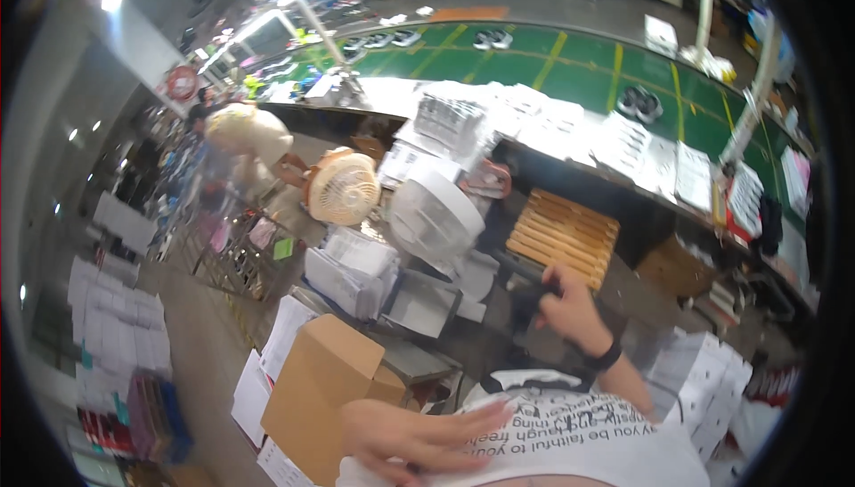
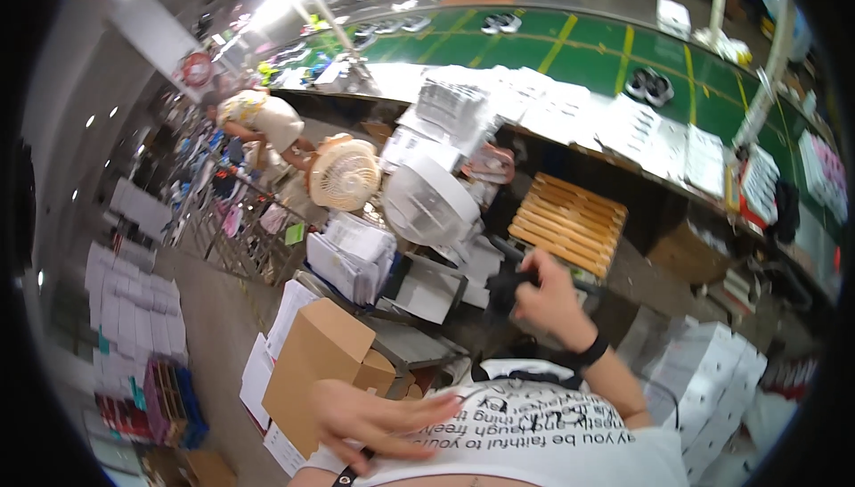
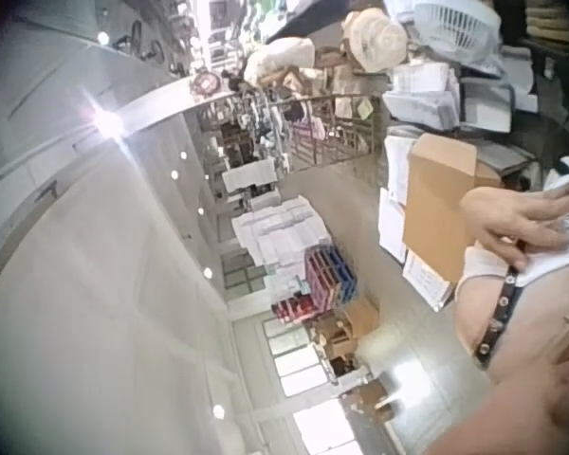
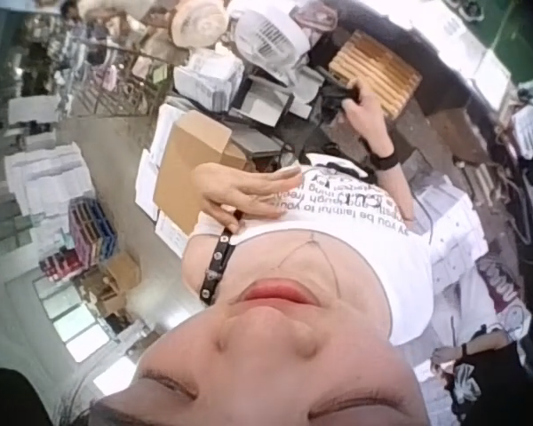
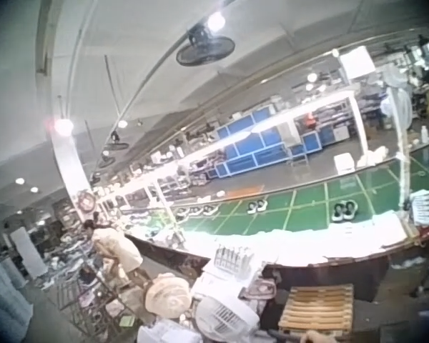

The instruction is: Inspect shoes for quality and match them with appropriate labels on a factory conveyor line.

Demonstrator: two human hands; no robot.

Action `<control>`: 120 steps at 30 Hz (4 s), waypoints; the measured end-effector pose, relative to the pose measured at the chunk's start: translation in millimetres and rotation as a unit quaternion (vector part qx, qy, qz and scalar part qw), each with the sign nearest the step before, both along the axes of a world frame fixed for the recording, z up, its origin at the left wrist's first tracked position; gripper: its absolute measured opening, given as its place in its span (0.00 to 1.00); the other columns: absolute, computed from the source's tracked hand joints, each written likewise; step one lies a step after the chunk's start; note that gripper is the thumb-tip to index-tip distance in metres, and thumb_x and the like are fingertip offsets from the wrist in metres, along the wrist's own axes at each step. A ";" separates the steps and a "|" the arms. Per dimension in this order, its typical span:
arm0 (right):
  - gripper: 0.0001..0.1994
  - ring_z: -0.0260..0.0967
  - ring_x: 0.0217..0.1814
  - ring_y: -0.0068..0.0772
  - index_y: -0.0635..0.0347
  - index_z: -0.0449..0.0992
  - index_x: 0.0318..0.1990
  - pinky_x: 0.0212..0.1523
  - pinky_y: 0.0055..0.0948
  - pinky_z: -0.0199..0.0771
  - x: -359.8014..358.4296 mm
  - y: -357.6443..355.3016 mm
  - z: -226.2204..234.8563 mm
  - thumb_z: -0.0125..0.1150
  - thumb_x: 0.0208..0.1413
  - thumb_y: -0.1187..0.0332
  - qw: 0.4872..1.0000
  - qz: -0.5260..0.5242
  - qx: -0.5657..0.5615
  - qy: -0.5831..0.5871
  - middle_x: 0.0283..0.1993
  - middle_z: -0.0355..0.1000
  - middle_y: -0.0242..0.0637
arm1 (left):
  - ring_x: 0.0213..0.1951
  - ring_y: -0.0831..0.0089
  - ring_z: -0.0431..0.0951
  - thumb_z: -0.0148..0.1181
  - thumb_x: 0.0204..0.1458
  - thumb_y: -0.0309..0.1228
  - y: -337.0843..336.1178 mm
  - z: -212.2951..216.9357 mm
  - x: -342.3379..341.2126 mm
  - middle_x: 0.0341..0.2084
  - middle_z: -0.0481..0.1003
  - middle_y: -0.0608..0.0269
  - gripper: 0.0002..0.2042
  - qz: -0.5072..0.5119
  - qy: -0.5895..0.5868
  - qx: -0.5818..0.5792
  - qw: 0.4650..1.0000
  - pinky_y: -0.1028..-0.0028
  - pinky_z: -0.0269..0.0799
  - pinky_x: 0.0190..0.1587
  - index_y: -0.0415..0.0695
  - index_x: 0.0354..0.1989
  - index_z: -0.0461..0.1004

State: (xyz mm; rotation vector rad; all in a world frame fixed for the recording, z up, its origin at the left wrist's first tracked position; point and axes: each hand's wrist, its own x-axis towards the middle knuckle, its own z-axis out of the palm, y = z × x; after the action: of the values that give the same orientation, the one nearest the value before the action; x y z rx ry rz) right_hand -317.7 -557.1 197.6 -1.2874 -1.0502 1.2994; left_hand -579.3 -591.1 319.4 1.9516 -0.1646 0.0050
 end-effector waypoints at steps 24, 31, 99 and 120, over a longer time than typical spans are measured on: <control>0.19 0.74 0.27 0.30 0.65 0.66 0.46 0.24 0.26 0.75 84.9 -51.9 -194.7 0.58 0.54 0.60 0.943 -0.067 -0.323 0.050 0.36 0.71 0.40 | 0.30 0.56 0.76 0.63 0.45 0.41 71.5 -369.6 157.0 0.26 0.74 0.44 0.20 0.332 0.260 -0.027 0.906 0.65 0.69 0.35 0.34 0.35 0.72; 0.13 0.68 0.14 0.29 0.62 0.71 0.20 0.17 0.28 0.69 106.2 -60.6 -237.8 0.58 0.47 0.61 0.884 -0.389 -0.250 -0.062 0.15 0.70 0.37 | 0.35 0.46 0.76 0.59 0.44 0.36 42.0 -352.2 204.3 0.28 0.74 0.40 0.15 0.335 0.193 0.009 0.922 0.62 0.69 0.37 0.34 0.34 0.70; 0.13 0.73 0.34 0.31 0.60 0.75 0.42 0.36 0.28 0.72 -471.8 -588.3 -11.3 0.56 0.57 0.60 0.012 -0.980 -0.196 -0.044 0.36 0.76 0.35 | 0.44 0.59 0.76 0.57 0.55 0.39 -656.3 -74.1 -7.6 0.42 0.76 0.52 0.18 -0.979 -0.079 0.147 0.115 0.67 0.70 0.46 0.39 0.49 0.72; 0.11 0.70 0.33 0.49 0.64 0.74 0.30 0.35 0.37 0.70 -440.2 -607.7 -363.8 0.52 0.53 0.64 -0.432 -0.880 -0.119 0.160 0.30 0.73 0.44 | 0.40 0.53 0.76 0.55 0.54 0.43 -661.5 -308.2 -120.3 0.36 0.75 0.49 0.17 -0.965 -0.145 0.059 -0.210 0.63 0.71 0.43 0.40 0.41 0.71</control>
State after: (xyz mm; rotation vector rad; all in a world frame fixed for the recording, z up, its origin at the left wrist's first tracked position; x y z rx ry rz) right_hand -757.9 -1164.8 -166.2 0.4760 -3.0376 2.0161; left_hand -699.6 -1252.6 11.2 0.5904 2.4521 1.1988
